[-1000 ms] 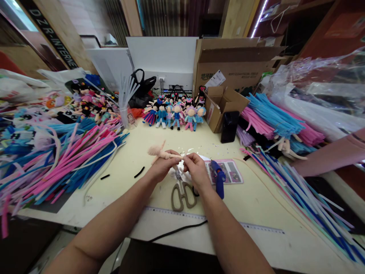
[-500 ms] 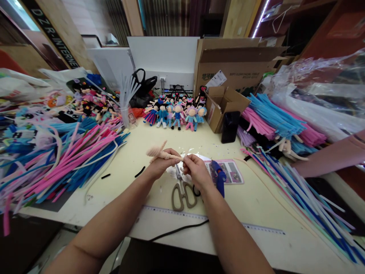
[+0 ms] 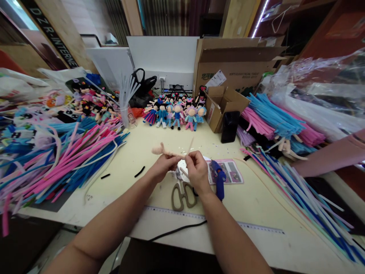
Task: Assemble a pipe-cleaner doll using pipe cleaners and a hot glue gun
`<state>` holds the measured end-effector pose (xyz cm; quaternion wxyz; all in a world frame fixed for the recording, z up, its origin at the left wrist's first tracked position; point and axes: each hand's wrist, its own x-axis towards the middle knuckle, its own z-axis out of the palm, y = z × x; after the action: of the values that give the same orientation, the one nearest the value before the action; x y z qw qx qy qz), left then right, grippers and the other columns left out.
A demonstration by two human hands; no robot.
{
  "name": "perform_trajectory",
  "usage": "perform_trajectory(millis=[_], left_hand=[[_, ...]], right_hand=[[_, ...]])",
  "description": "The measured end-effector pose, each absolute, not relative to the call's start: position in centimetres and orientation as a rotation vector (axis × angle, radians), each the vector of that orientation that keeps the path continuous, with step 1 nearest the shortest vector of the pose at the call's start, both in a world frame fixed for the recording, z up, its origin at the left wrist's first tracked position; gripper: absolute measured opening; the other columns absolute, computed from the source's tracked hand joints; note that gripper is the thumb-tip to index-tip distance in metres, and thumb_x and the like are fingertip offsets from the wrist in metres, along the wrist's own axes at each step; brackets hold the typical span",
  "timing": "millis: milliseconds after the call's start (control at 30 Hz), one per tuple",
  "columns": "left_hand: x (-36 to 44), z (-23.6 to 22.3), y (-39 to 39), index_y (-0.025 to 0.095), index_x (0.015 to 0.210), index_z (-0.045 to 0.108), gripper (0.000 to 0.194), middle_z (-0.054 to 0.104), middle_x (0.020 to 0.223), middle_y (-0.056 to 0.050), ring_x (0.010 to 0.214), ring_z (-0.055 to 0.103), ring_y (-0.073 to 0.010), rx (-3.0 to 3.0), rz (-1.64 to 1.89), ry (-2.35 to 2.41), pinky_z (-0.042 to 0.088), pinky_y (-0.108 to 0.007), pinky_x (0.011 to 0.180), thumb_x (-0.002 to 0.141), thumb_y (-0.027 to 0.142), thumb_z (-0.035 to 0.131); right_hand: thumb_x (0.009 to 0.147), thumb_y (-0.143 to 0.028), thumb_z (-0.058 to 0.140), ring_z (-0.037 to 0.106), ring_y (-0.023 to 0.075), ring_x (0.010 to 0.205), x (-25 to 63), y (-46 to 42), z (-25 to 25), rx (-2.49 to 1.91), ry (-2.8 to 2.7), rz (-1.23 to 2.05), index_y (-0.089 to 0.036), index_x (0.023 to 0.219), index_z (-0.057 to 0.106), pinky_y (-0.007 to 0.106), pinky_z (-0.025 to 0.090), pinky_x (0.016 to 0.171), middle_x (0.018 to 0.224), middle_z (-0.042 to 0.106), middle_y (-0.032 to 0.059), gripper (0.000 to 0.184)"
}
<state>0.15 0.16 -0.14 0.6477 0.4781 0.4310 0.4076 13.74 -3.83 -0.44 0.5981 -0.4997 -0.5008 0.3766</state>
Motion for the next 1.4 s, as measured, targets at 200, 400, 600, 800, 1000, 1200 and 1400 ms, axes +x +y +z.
perform_trajectory(millis=[200, 400, 600, 800, 1000, 1200, 1400], left_hand=[[0.1, -0.2, 0.0, 0.012, 0.069, 0.065, 0.041, 0.057, 0.06, -0.001, 0.05, 0.048, -0.0068, 0.813, 0.889, 0.834, 0.032, -0.021, 0.048, 0.059, 0.05, 0.077], [0.0, -0.3, 0.4, 0.012, 0.068, 0.065, 0.036, 0.06, 0.061, -0.001, 0.053, 0.05, -0.007, 0.789, 0.946, 0.816, 0.036, -0.021, 0.053, 0.053, 0.04, 0.083], [-0.2, -0.4, 0.5, 0.013, 0.068, 0.065, 0.03, 0.059, 0.062, -0.001, 0.057, 0.051, -0.008, 0.929, 0.996, 0.782, 0.038, -0.022, 0.057, 0.06, 0.038, 0.079], [-0.5, -0.7, 0.7, 0.013, 0.068, 0.067, 0.025, 0.059, 0.062, -0.002, 0.061, 0.053, -0.0107, 1.091, 1.033, 0.735, 0.04, -0.025, 0.06, 0.067, 0.037, 0.074], [-0.7, -0.7, 0.9, 0.013, 0.068, 0.067, 0.023, 0.059, 0.065, -0.002, 0.065, 0.055, -0.0129, 1.237, 1.061, 0.707, 0.041, -0.026, 0.064, 0.073, 0.035, 0.07], [-0.4, -0.2, 0.4, 0.013, 0.07, 0.067, 0.02, 0.057, 0.065, -0.001, 0.064, 0.051, -0.0107, 1.088, 1.03, 0.637, 0.039, -0.024, 0.062, 0.069, 0.031, 0.073], [0.2, -0.2, -0.2, 0.014, 0.076, 0.069, 0.018, 0.059, 0.066, 0.0, 0.062, 0.049, -0.0085, 0.958, 1.004, 0.594, 0.037, -0.022, 0.06, 0.067, 0.028, 0.075]], right_hand=[[0.085, -0.033, 0.057, 0.045, 0.0136, 0.063, 13.7, -4.1, -0.7, -1.204, -1.334, 0.708, -0.022, 0.078, 0.053, 0.027, 0.035, 0.059, 0.068, 0.051, -0.0023, 0.014], [0.085, -0.034, 0.058, 0.046, 0.0127, 0.06, 13.4, -4.1, -0.7, -1.178, -1.306, 0.836, -0.021, 0.076, 0.055, 0.027, 0.037, 0.057, 0.065, 0.051, -0.0029, 0.016], [0.08, -0.038, 0.062, 0.05, 0.0114, 0.057, 13.5, -3.8, -0.3, -1.183, -1.216, 0.945, -0.02, 0.074, 0.057, 0.025, 0.04, 0.056, 0.063, 0.055, -0.0034, 0.02], [0.075, -0.039, 0.068, 0.048, 0.0087, 0.05, 13.7, -3.4, -0.7, -1.142, -1.068, 1.157, -0.018, 0.072, 0.058, 0.023, 0.039, 0.053, 0.057, 0.055, -0.0052, 0.023], [0.071, -0.039, 0.072, 0.045, 0.0072, 0.047, 13.6, -3.3, -0.6, -1.045, -0.935, 1.341, -0.018, 0.068, 0.056, 0.022, 0.036, 0.05, 0.053, 0.053, -0.006, 0.027], [0.074, -0.038, 0.07, 0.044, 0.0074, 0.048, 13.5, -3.4, -0.9, -0.969, -0.954, 1.263, -0.018, 0.07, 0.056, 0.022, 0.034, 0.05, 0.052, 0.052, -0.0063, 0.025], [0.077, -0.036, 0.068, 0.043, 0.0075, 0.049, 13.5, -3.4, -1.4, -0.946, -0.986, 1.155, -0.018, 0.07, 0.056, 0.022, 0.033, 0.05, 0.054, 0.051, -0.0059, 0.023]])
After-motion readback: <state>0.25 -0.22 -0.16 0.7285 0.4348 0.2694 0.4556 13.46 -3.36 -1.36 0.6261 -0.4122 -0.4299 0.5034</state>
